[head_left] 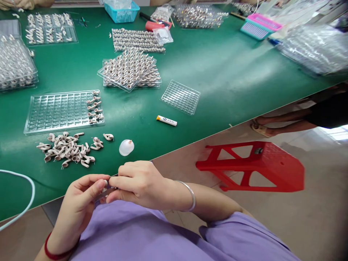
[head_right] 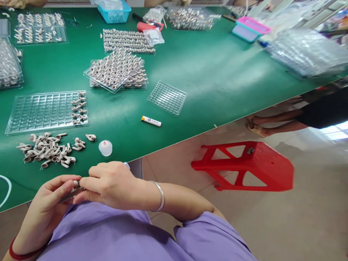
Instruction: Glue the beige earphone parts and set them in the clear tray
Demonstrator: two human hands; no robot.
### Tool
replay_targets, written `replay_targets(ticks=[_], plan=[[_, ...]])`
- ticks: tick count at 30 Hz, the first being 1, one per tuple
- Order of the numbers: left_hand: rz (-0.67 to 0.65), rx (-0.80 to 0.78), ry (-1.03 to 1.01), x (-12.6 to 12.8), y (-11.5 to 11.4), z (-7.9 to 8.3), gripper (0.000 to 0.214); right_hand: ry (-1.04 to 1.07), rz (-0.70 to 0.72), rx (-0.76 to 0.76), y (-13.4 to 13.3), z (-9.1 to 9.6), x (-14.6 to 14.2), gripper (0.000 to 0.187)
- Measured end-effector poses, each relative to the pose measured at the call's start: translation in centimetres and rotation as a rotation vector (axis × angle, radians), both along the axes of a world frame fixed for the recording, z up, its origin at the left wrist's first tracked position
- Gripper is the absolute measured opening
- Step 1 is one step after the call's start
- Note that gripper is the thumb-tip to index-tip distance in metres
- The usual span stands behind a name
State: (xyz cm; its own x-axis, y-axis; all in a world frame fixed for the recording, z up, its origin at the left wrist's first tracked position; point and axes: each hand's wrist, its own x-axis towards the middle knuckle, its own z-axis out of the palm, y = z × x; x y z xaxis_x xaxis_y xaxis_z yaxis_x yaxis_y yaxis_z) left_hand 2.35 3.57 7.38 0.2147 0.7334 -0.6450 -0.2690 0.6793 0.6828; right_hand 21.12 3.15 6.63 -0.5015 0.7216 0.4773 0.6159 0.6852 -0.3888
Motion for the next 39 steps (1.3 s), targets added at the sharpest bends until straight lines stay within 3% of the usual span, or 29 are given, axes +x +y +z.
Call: replay_targets(ticks=[39], plan=[[-0.017,0.019,0.035,0.15,-0.01,0.19,0.026,0.001,0.032,-0.043,0.01,0.08,0.18,0.049]])
